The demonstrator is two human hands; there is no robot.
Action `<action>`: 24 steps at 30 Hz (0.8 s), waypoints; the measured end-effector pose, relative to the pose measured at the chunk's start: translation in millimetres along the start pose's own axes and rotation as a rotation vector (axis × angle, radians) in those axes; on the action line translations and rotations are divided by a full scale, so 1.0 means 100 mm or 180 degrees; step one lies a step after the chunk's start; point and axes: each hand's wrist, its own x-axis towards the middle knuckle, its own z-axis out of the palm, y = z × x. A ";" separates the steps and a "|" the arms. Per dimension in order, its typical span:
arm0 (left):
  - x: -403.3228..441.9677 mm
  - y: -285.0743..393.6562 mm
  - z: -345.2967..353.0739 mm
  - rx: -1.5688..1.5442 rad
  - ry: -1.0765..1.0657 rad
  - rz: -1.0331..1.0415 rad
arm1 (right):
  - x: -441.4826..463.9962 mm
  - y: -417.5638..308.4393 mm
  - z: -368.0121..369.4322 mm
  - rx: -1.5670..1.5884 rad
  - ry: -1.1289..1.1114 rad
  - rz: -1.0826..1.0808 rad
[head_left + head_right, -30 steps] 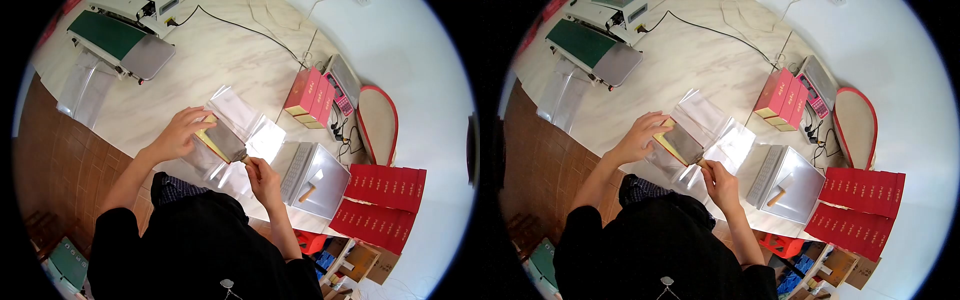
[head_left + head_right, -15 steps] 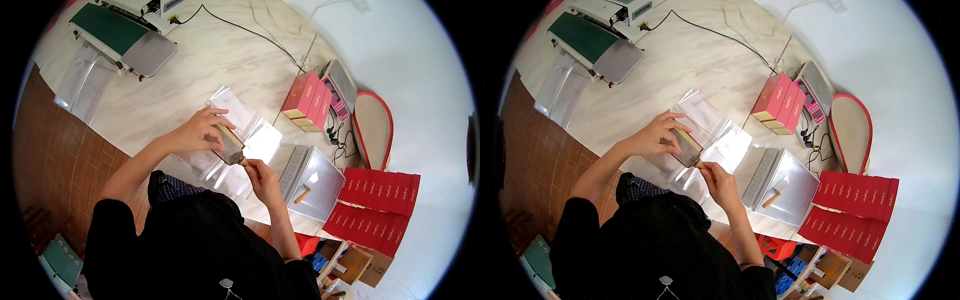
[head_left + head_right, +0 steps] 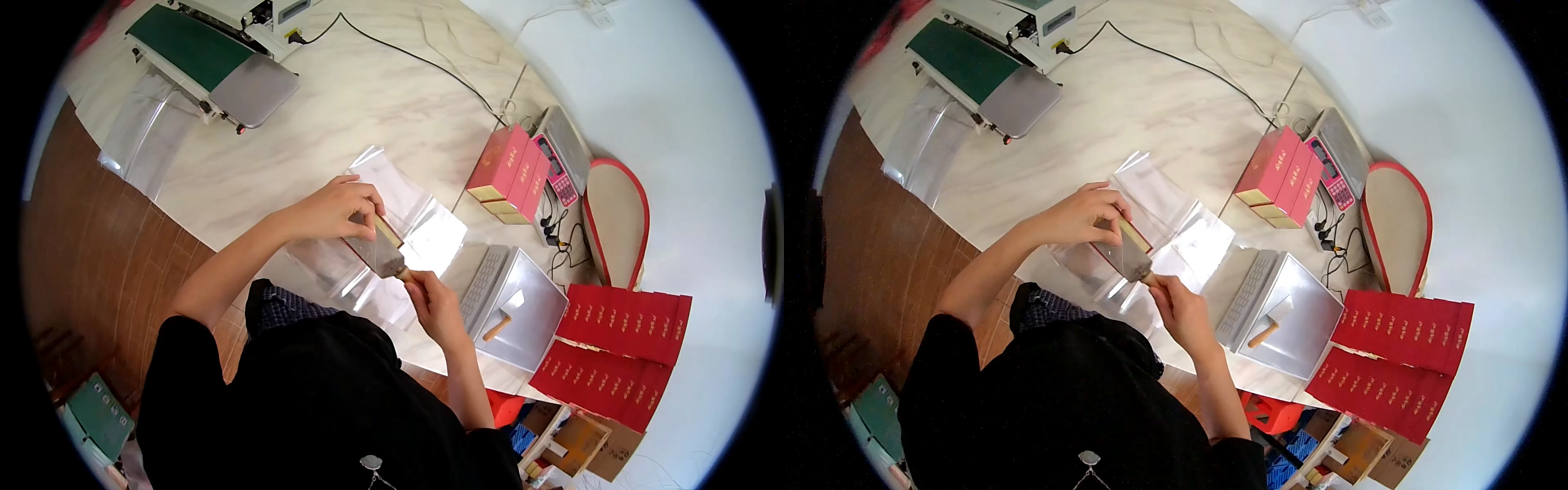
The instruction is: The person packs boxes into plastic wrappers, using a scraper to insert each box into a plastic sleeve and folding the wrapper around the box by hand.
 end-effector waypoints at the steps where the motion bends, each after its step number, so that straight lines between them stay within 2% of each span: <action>1: 0.01 0.01 -0.02 -0.0038 -0.0087 -0.0039 | -0.04 0.01 -0.04 0.0020 -0.0016 -0.0020; 7: 0.07 -0.02 -0.03 0.0008 -0.0239 -0.0043 | -0.45 0.13 -0.44 -0.0047 0.0020 0.0224; 9: 0.10 -0.05 -0.03 0.0000 -0.0244 -0.0033 | -0.59 0.18 -0.57 -0.0203 -0.0124 0.0550; 10: 0.11 -0.06 -0.03 -0.0011 -0.0260 -0.0003 | -0.63 0.22 -0.58 0.0007 0.0017 0.0548; 14: 0.15 -0.07 -0.04 0.0032 -0.0326 0.0003 | -0.60 0.23 -0.50 0.0306 0.0103 0.0455; 17: 0.16 -0.10 -0.02 0.0114 -0.0325 0.0019 | -0.36 0.08 -0.32 0.0250 -0.0268 0.0332; 20: 0.14 -0.12 0.00 0.0123 -0.0198 0.0075 | -0.18 0.07 -0.10 0.0501 -0.0354 0.0202; 23: 0.15 -0.09 -0.02 0.0060 -0.0044 0.0113 | -0.06 0.08 -0.04 0.0327 -0.0331 0.0232; 24: 0.16 -0.08 -0.02 -0.0043 0.0174 -0.0096 | -0.03 0.06 -0.05 0.0314 -0.0343 0.0218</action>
